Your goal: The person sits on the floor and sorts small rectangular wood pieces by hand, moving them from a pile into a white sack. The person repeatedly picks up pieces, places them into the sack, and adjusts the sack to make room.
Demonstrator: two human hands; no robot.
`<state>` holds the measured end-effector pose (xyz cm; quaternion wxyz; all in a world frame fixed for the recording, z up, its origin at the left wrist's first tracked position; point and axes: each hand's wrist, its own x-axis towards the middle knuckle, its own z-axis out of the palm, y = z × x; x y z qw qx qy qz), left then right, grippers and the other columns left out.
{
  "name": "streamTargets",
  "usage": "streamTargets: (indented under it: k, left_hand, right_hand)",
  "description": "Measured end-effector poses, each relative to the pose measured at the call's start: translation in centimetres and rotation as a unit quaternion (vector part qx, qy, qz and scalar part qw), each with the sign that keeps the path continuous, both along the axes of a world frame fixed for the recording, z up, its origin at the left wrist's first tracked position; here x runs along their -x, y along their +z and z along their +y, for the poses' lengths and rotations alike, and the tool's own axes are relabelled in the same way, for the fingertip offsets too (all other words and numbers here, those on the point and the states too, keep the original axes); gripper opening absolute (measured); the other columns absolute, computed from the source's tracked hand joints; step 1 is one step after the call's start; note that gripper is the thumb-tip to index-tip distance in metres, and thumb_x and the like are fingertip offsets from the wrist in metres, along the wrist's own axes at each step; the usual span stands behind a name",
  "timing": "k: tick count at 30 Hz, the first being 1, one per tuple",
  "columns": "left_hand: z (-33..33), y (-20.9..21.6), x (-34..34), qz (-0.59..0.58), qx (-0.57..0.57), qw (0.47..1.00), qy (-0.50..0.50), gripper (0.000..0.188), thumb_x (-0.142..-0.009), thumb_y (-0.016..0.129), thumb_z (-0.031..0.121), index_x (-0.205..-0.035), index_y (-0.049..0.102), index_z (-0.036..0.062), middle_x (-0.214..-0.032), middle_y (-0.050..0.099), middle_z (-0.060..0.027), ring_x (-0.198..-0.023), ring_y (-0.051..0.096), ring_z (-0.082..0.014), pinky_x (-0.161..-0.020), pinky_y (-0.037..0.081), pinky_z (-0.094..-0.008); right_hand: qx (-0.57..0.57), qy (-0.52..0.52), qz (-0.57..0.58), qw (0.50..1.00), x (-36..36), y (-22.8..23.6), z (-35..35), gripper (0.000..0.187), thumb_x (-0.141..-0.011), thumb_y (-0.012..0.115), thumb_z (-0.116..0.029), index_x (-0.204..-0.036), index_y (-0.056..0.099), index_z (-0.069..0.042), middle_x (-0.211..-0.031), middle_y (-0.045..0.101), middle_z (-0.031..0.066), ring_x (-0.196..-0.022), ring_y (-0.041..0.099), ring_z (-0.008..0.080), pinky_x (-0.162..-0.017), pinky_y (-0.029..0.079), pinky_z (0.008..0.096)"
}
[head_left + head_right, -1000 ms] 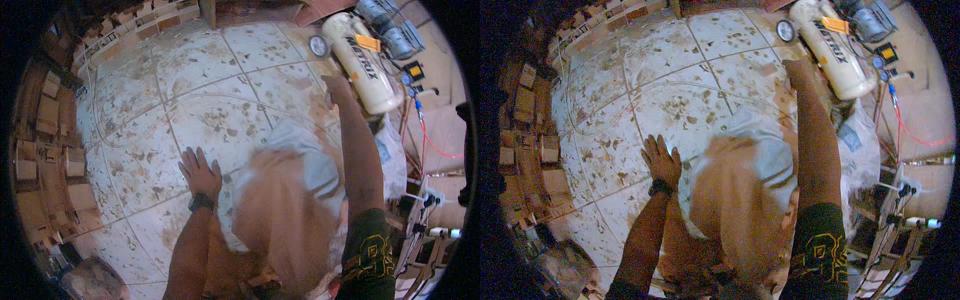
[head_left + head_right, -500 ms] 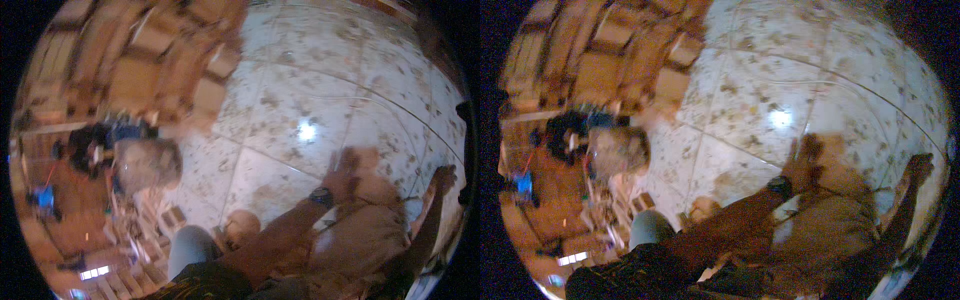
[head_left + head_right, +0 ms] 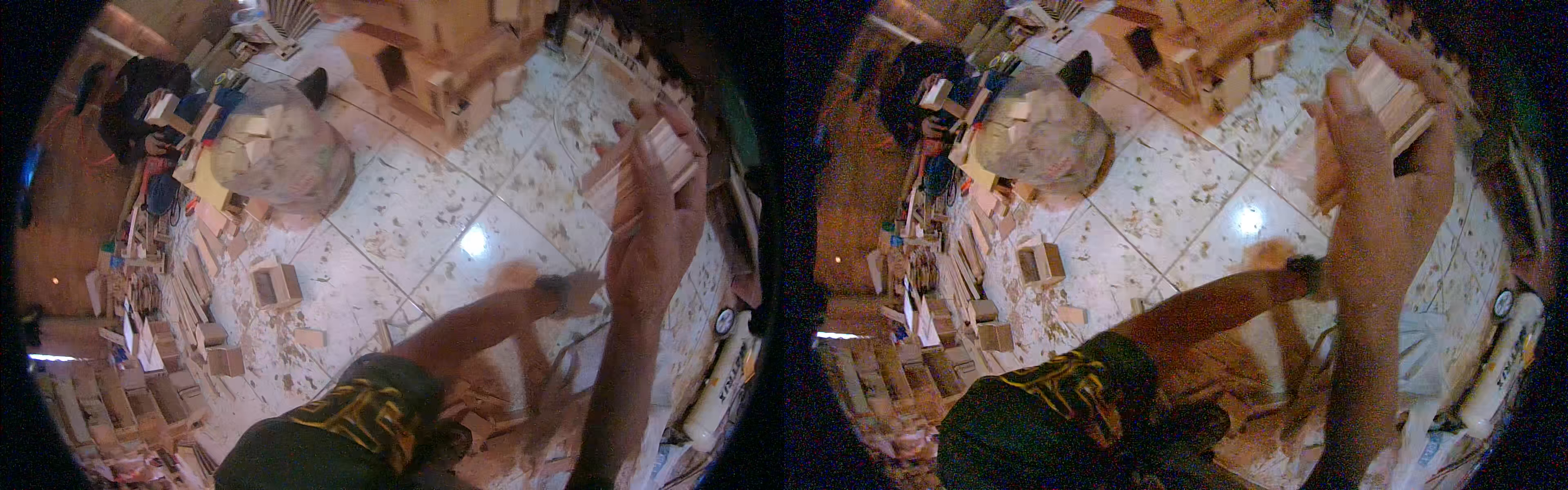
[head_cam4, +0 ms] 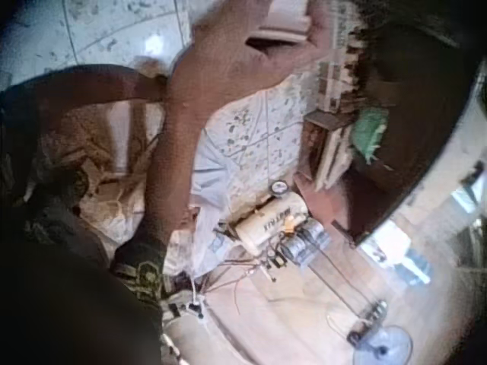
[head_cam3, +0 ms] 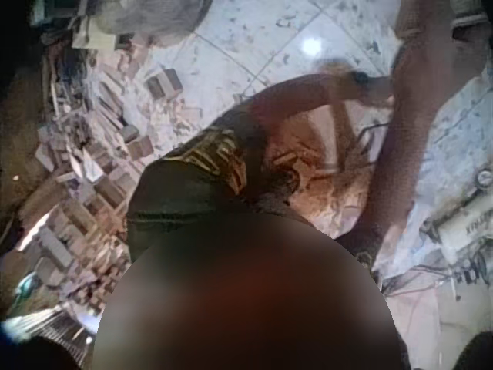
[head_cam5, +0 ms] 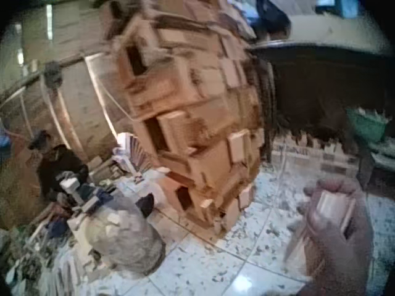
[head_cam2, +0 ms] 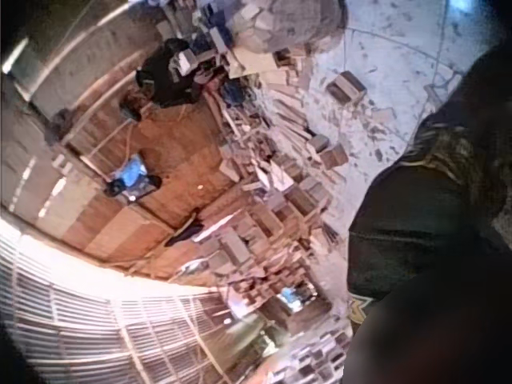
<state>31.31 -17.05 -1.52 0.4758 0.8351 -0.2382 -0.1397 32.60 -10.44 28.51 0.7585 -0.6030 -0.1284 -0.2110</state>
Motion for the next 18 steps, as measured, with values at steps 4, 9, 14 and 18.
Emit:
streamTargets:
  k: [4, 9, 14, 18]
  left_hand:
    - [10.9, 2.3, 9.1, 0.002, 0.095, 0.984, -0.154, 0.069, -0.08, 0.067, 0.034, -0.137, 0.043, 0.004, -0.141, 0.041, -0.024, -0.131, 0.039, -0.0391, -0.11, 0.03, -0.0477]
    - [21.7, 1.2, 16.5, -0.004, 0.101, 0.995, -0.016, 0.071, -0.079, 0.068, 0.032, -0.139, 0.04, 0.0065, -0.14, 0.043, -0.0232, -0.131, 0.039, -0.0378, -0.111, 0.03, -0.0471]
    - [31.6, 0.6, 24.5, -0.048, -0.196, 0.978, 0.054, 0.085, -0.073, 0.067, 0.058, -0.139, 0.043, 0.0096, -0.144, 0.038, -0.0208, -0.136, 0.029, -0.0434, -0.109, 0.026, -0.0575]
    - [32.7, 1.0, 29.1, -0.013, -0.257, 0.966, 0.031, 0.09, -0.065, 0.072, 0.06, -0.14, 0.043, 0.019, -0.144, 0.039, -0.0162, -0.137, 0.025, -0.0428, -0.11, 0.019, -0.0613]
  right_hand:
    - [0.04, -0.04, -0.201, 0.978, 1.2, 7.1, 11.8, 0.035, -0.089, 0.063, -0.019, -0.115, 0.05, 0.0, -0.113, 0.056, 0.0155, -0.1, 0.054, 0.0228, -0.083, 0.045, 0.0341]
    - [0.146, 0.131, 0.054, 0.979, 4.2, 4.4, 28.0, 0.065, -0.09, 0.062, -0.028, -0.14, 0.032, 0.001, -0.128, 0.052, 0.0256, -0.121, 0.05, 0.036, -0.1, 0.039, 0.037]
    - [0.413, 0.175, 0.017, 0.894, 9.3, -12.1, 16.3, 0.064, -0.086, 0.067, -0.025, -0.135, 0.039, 0.004, -0.134, 0.042, 0.0279, -0.122, 0.046, 0.0413, -0.104, 0.037, 0.0452]
    - [0.698, 0.325, 0.231, 0.595, 18.0, -18.9, 2.3, 0.081, -0.08, 0.065, -0.053, -0.128, 0.046, 0.009, -0.124, 0.051, 0.031, -0.116, 0.05, 0.0444, -0.102, 0.039, 0.0481]
